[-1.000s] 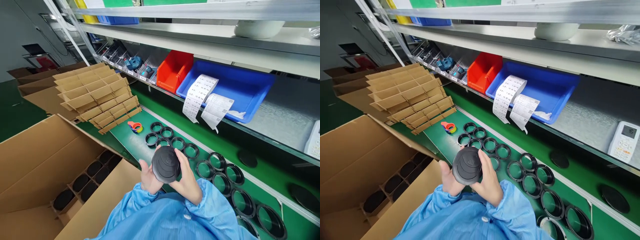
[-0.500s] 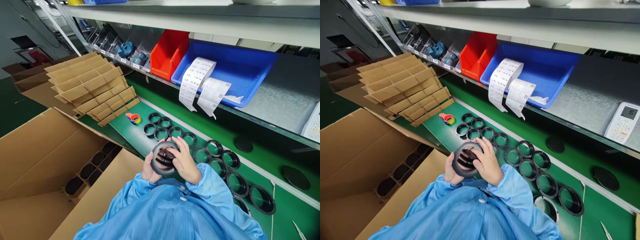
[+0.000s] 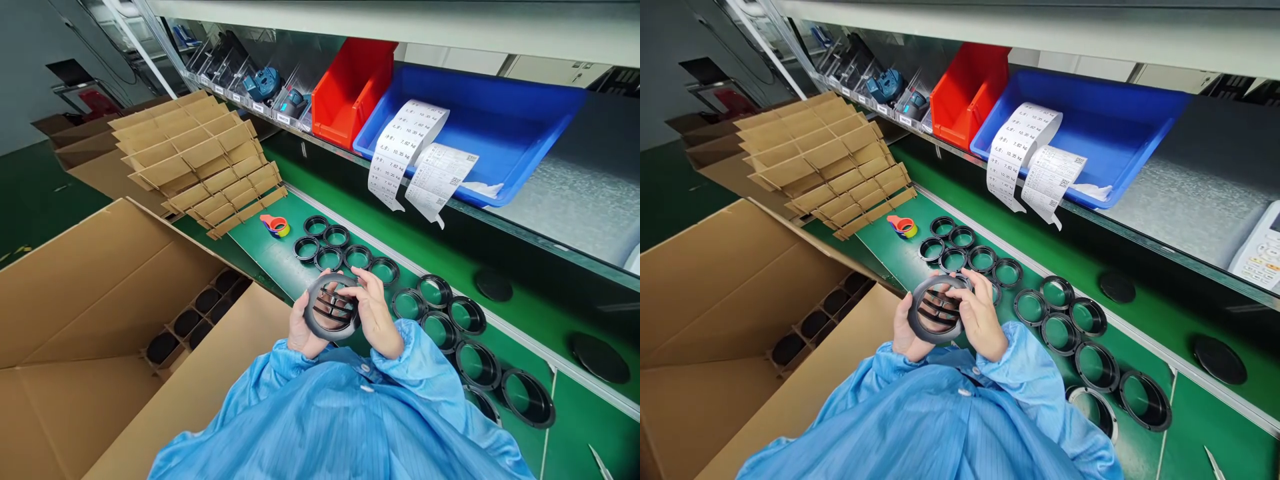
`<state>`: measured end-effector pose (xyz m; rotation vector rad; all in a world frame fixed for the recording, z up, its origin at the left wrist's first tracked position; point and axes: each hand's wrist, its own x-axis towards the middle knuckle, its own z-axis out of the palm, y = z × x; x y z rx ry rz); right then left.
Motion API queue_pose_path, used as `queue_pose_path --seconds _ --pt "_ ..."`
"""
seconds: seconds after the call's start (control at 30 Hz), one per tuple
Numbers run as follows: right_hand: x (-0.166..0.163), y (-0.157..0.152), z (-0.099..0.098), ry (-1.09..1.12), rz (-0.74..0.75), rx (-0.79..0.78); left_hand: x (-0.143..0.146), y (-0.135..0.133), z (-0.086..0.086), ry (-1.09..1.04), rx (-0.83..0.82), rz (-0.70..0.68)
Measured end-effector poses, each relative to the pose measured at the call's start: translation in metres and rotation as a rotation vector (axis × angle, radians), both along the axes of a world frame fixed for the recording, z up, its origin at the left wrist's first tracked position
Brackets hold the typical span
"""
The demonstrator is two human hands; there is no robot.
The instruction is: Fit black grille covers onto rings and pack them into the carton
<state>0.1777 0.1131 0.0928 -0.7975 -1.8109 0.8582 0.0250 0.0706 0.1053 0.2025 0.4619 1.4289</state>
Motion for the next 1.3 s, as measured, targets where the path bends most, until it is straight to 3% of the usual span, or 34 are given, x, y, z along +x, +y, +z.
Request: queue_pose_path --seconds 0.3,1.3 --pt "0.003 -0.007 -0.007 0.042 -0.05 -0.087 0.0 -0.002 0.005 -0.027 -0.057 0.033" --pt "0.003 -0.008 -0.015 0.065 0.019 -0.244 -0.005 -0.006 -0.002 -0.06 -0.043 0.027"
